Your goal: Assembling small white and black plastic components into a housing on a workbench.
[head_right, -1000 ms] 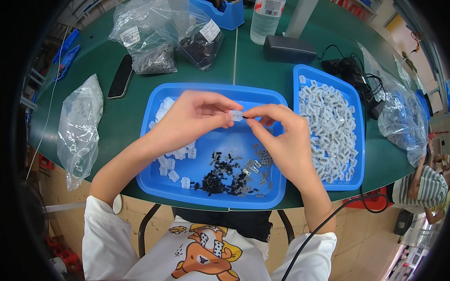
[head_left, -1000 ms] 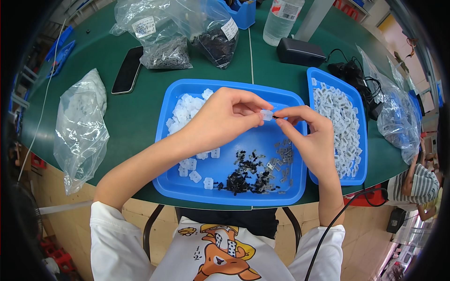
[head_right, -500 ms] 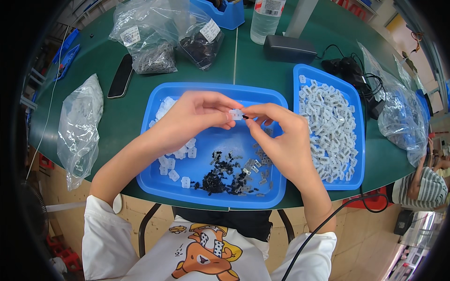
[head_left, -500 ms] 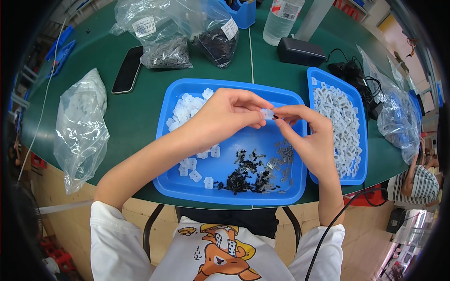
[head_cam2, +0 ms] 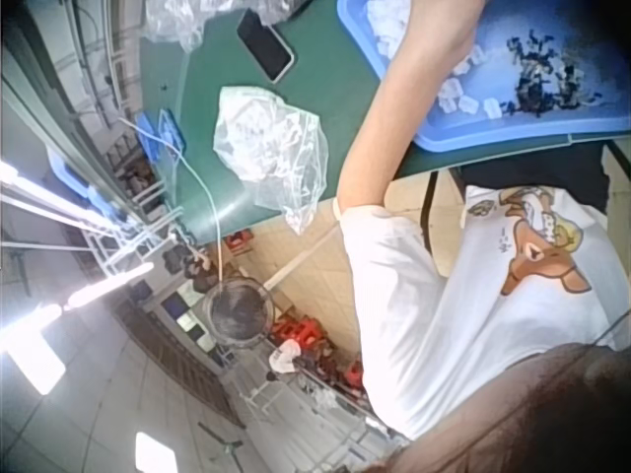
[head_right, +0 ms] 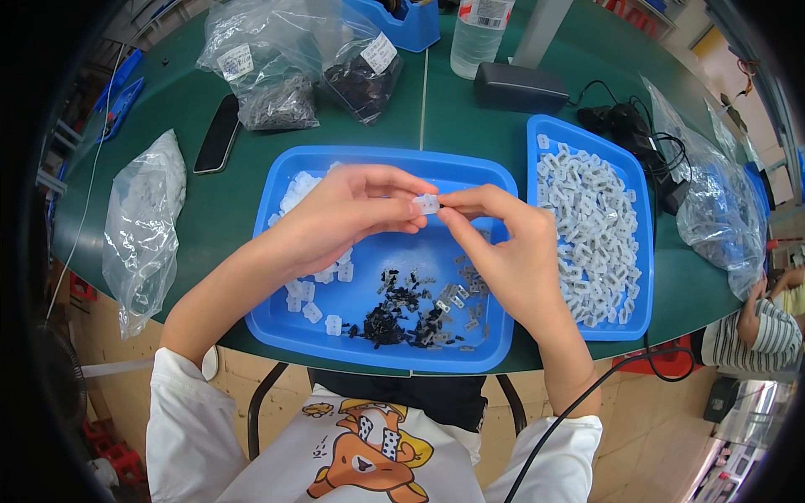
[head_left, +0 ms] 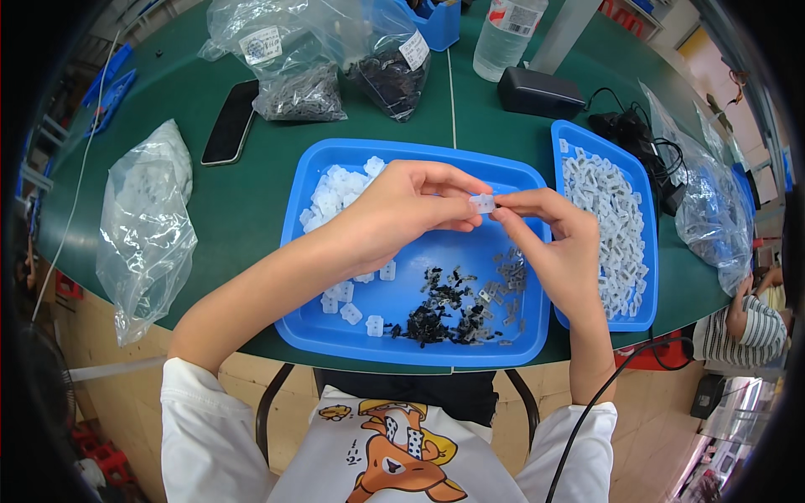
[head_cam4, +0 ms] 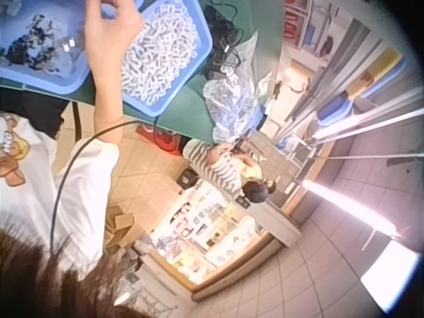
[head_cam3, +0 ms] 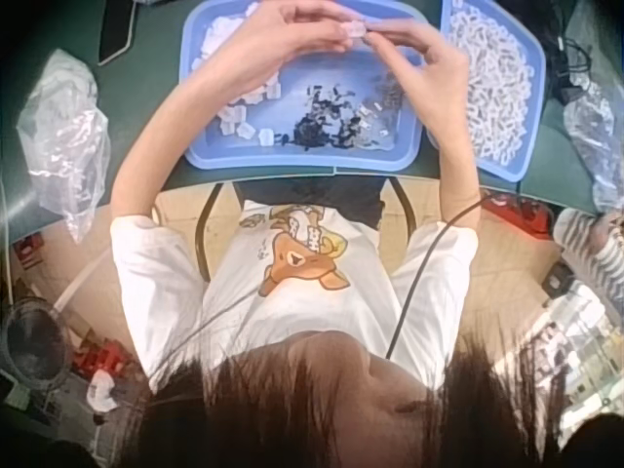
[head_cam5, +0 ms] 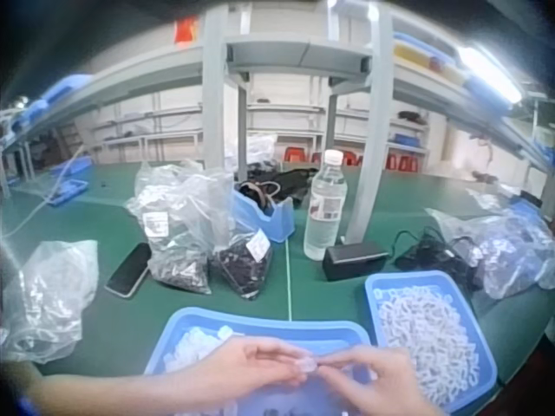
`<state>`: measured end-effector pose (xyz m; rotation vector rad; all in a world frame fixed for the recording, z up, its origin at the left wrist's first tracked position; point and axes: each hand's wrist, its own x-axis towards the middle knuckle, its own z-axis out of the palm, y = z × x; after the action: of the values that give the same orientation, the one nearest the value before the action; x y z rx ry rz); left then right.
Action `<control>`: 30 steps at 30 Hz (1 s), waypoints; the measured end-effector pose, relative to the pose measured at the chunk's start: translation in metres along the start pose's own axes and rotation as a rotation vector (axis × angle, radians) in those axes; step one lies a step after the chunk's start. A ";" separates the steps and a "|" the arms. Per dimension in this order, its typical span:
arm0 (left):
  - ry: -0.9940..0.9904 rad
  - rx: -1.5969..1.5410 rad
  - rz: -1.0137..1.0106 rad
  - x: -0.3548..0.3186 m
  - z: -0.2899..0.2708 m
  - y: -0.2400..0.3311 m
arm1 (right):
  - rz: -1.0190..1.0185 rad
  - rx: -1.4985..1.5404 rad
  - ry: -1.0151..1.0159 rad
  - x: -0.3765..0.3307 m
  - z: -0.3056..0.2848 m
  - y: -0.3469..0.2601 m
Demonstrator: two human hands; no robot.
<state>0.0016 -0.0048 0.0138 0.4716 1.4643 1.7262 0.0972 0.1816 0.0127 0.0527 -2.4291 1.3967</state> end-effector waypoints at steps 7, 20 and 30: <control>0.048 0.058 0.062 0.001 -0.002 -0.006 | 0.147 0.293 -0.018 0.001 -0.001 -0.005; 0.070 0.052 0.121 0.003 0.003 -0.013 | 0.024 0.202 -0.031 0.001 0.000 0.002; 0.077 0.095 0.126 0.000 0.008 -0.012 | 0.072 0.166 -0.017 0.000 -0.001 0.000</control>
<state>0.0110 0.0004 0.0040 0.5644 1.6066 1.7959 0.0970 0.1821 0.0133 0.0174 -2.3448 1.6335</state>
